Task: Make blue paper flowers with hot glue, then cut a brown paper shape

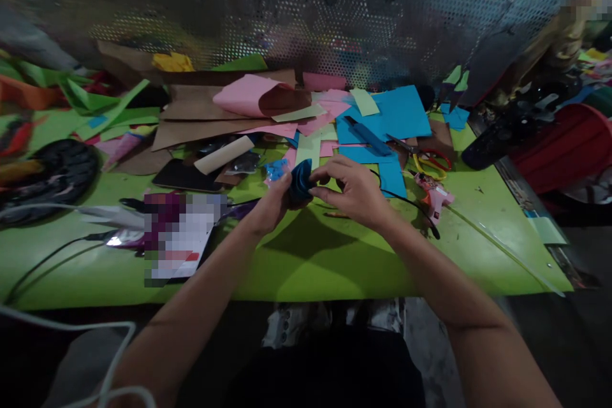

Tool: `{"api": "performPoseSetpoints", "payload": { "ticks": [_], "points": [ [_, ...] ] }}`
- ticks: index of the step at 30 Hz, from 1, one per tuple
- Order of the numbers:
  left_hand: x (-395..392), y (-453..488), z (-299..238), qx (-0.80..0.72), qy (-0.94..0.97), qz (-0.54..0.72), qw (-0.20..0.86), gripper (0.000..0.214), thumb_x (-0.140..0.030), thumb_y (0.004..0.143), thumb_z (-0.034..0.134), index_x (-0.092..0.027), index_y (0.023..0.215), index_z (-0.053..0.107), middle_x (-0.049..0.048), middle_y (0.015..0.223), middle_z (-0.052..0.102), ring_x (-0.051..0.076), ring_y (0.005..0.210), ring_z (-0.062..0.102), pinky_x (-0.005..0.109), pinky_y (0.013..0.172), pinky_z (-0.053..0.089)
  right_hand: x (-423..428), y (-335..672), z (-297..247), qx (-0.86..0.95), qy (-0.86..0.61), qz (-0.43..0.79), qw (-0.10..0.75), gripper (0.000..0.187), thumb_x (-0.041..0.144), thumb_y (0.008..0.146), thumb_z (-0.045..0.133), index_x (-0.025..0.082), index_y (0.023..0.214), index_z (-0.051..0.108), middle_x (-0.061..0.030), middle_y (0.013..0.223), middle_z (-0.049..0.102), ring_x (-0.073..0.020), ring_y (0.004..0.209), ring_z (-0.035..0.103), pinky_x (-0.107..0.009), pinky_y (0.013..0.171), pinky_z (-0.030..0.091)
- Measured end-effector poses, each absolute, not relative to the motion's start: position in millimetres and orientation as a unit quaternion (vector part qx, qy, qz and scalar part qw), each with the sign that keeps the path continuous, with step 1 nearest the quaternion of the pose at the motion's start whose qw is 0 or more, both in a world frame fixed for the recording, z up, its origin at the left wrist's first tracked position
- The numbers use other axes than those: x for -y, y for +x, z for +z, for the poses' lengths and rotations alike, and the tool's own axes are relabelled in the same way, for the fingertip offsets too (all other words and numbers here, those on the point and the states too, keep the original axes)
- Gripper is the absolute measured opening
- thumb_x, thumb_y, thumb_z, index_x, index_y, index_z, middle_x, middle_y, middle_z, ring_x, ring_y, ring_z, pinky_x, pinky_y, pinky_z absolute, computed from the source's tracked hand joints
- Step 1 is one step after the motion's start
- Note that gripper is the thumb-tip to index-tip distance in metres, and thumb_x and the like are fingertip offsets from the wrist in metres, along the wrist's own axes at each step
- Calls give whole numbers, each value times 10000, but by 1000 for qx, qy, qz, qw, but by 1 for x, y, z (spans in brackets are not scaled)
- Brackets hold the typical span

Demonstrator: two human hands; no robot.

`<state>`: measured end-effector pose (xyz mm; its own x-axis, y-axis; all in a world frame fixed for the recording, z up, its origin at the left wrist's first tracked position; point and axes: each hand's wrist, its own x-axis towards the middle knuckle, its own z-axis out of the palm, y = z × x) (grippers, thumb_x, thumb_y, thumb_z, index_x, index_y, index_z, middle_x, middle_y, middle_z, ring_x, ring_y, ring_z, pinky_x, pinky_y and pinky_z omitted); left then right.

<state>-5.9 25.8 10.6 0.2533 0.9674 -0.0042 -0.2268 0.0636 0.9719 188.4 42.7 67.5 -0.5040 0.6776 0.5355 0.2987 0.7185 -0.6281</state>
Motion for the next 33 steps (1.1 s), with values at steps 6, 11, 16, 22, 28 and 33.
{"api": "performPoseSetpoints", "payload": {
  "ticks": [6,11,16,22,28,33],
  "points": [
    [-27,-6,6,-391,465,481,632,611,-779,821,573,-196,994,636,30,838,648,171,777,546,304,691,438,-47,187,57,848,-268,249,384,67,189,906,720,198,840,720,-32,863,663,-169,823,634,-283,732,481],
    [-26,-5,7,-400,438,488,640,591,-786,766,627,-205,865,586,-2,740,572,132,645,454,280,573,363,-48,188,58,864,-256,245,359,100,206,933,690,200,835,708,-37,886,653,-174,833,633,-287,736,467],
    [-25,-3,10,-399,415,488,657,551,-756,792,623,-208,831,579,-6,675,525,135,617,449,278,553,342,-48,190,62,869,-260,246,341,124,230,938,682,187,823,699,-46,886,641,-175,826,628,-286,728,455],
    [-24,-2,15,-399,416,472,667,588,-768,756,651,-191,860,608,9,720,588,144,667,505,265,568,357,-48,191,65,862,-266,273,335,104,279,883,726,178,881,700,-53,914,651,-181,807,621,-296,713,455],
    [-24,0,14,-398,392,479,677,560,-732,759,680,-184,855,613,-7,685,568,119,602,464,249,526,337,-47,191,64,873,-275,260,308,103,224,905,684,172,817,690,-61,905,651,-182,819,630,-292,719,440],
    [-23,1,16,-397,371,489,683,544,-721,764,684,-187,851,617,-17,659,559,109,569,445,245,504,321,-47,192,64,886,-263,237,301,117,234,932,665,177,836,700,-57,887,635,-185,820,626,-293,721,439]
  ]
}}
